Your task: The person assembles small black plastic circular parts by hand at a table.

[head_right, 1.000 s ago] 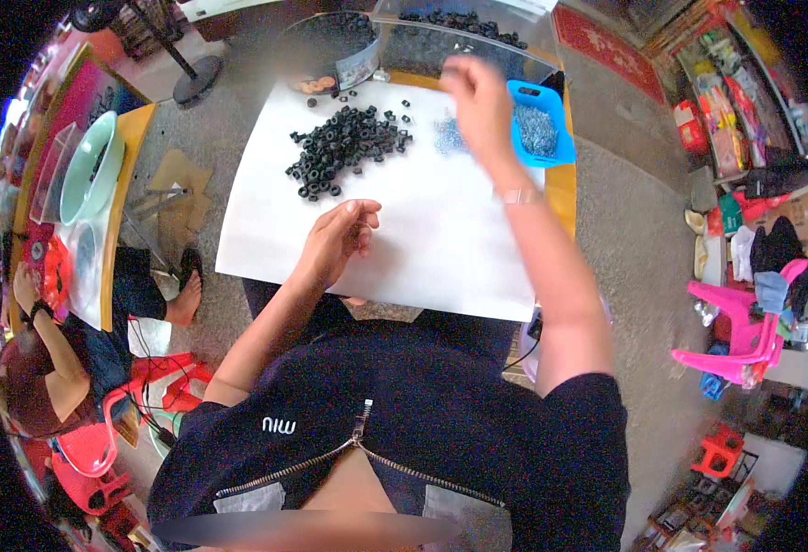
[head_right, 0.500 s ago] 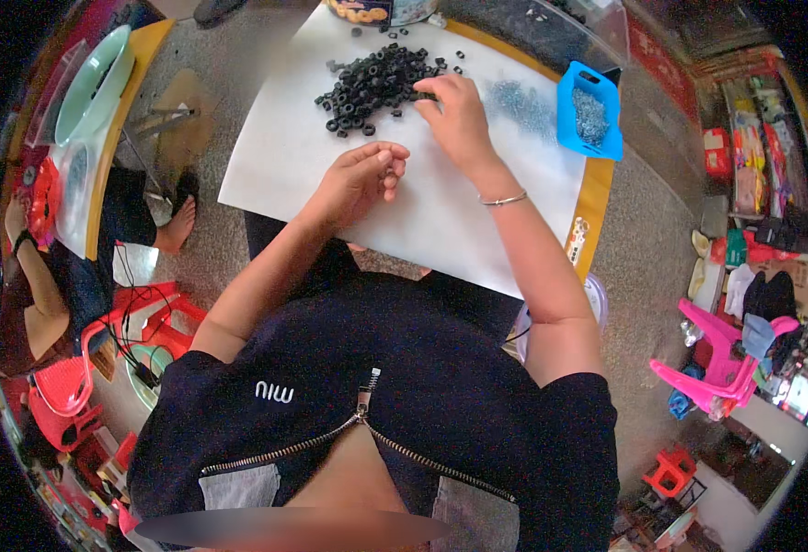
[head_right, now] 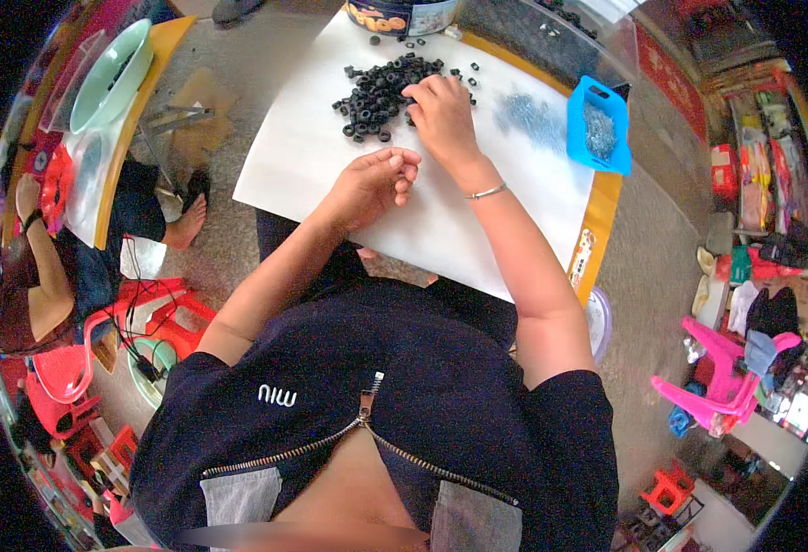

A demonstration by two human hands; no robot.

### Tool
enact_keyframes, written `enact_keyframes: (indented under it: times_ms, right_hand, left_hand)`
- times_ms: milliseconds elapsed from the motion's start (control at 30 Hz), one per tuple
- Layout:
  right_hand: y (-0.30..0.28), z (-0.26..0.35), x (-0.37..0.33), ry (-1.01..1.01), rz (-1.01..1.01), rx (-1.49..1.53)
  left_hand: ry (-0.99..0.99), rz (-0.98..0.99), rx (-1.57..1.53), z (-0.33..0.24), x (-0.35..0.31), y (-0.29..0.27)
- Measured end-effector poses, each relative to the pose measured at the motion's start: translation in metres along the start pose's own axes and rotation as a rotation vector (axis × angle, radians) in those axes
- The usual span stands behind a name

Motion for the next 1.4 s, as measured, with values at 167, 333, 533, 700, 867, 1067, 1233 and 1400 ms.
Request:
enact_keyframes:
  times_ms: [167, 333, 533, 700, 867, 1067, 1233, 1400]
  right_hand:
    - [-0.030, 0.003, -0.033, 0.383, -0.039, 0.465]
    - [-0.033, 0.016, -0.071, 0.803, -0.058, 1.189]
    - [-0.029, 0.028, -0.091, 0.893, -0.162, 1.529]
    - [-0.030, 0.025, -0.107, 0.898, -0.186, 1.458]
    - [-0.042, 0.037, -0.106, 0.864, -0.165, 1.274]
    - [-0.043, 0.025, -0.123, 0.805, -0.172, 1.096]
    - [-0.076, 0.004, -0.122, 0.574, -0.215, 0.279]
    - [-0.093, -0.049, -0.125, 0.540, -0.129, -0.327]
  left_hand:
    - [0.030, -0.026, 0.019, -0.002, 0.002, -0.001]
    - [0.075, -0.097, 0.033, -0.004, 0.005, 0.000]
    - [0.138, -0.235, 0.108, 0.003, 0.004, 0.002]
    - [0.089, -0.275, 0.174, 0.010, 0.004, 0.022]
    - [0.065, -0.269, 0.272, 0.010, 0.000, 0.025]
    - [-0.012, -0.276, 0.344, 0.019, 0.004, 0.029]
    - [-0.010, -0.217, 0.305, 0.015, 0.010, 0.023]
    - [-0.010, -0.219, 0.258, 0.017, 0.011, 0.022]
Point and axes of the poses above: each hand's wrist, its own x-axis towards the middle knuckle, its own y-axis out of the palm, z = x × y, the point moved 5 cm from there along x, towards the middle knuckle, and after that the axes turned 2 degrees about -x, right-handed, at the moved point
